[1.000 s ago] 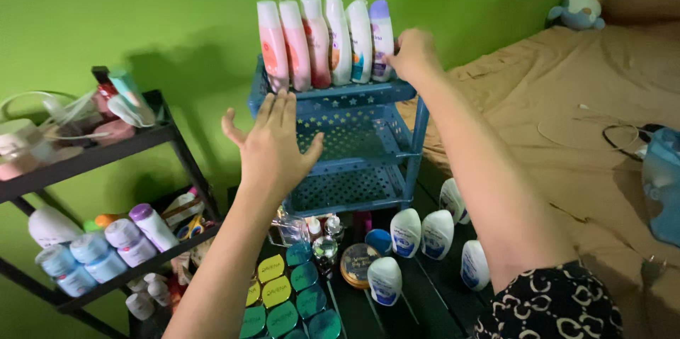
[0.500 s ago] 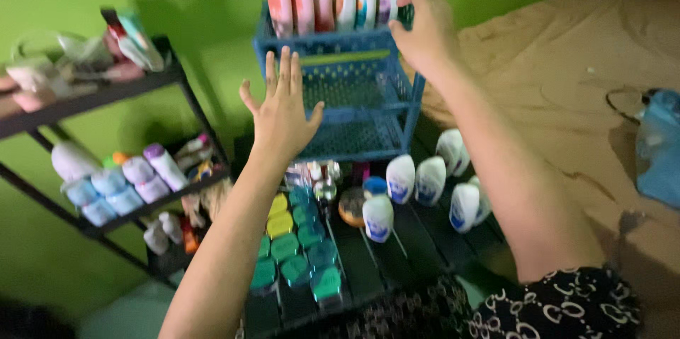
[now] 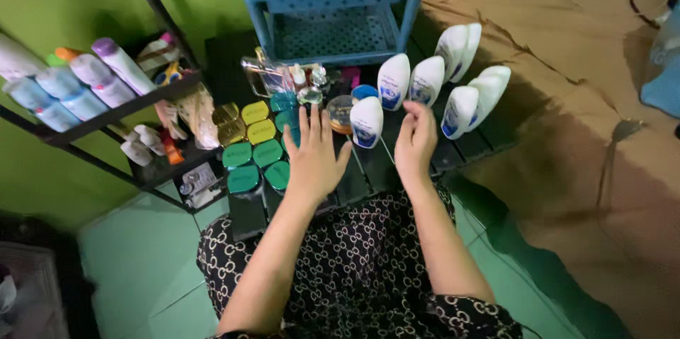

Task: The person sits on the floor in front of a small table and moves bottles, jars, and cosmetic containers one at a time from the table onto a blue tiered plastic rack, arranging them by type on the rack's shelves.

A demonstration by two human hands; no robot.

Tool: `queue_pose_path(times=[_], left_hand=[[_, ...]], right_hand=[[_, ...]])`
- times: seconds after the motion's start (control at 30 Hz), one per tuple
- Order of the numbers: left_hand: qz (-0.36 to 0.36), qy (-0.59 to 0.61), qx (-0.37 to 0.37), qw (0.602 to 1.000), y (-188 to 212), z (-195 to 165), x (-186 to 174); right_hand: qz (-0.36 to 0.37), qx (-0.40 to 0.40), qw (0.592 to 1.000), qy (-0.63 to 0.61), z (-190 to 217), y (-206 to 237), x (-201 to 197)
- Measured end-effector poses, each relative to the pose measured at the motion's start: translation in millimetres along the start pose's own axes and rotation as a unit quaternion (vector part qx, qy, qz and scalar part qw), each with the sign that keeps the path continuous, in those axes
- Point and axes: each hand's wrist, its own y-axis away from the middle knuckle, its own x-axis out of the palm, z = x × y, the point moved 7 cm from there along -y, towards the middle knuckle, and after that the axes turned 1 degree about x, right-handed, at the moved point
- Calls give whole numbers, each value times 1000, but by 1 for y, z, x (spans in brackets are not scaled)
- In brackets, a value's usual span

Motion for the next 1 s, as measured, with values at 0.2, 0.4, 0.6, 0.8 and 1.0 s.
queue_pose_path(times=[0.2,0.4,0.6,0.8,1.0], left_hand=[[123,292,14,948,6,-56,-41],[294,694,320,574,53,-148,-140],[227,746,347,521,51,-155,-163],[189,755,353,520,49,-167,-180],[152,757,355,528,49,-155,-186]], right_hand=[[58,88,993,-46,-66,25,30],[93,130,987,-4,-80,24,42],[85,127,988,-4,-84,24,42],[89,118,989,-4,-79,22,41],[85,115,990,15,-77,18,42]])
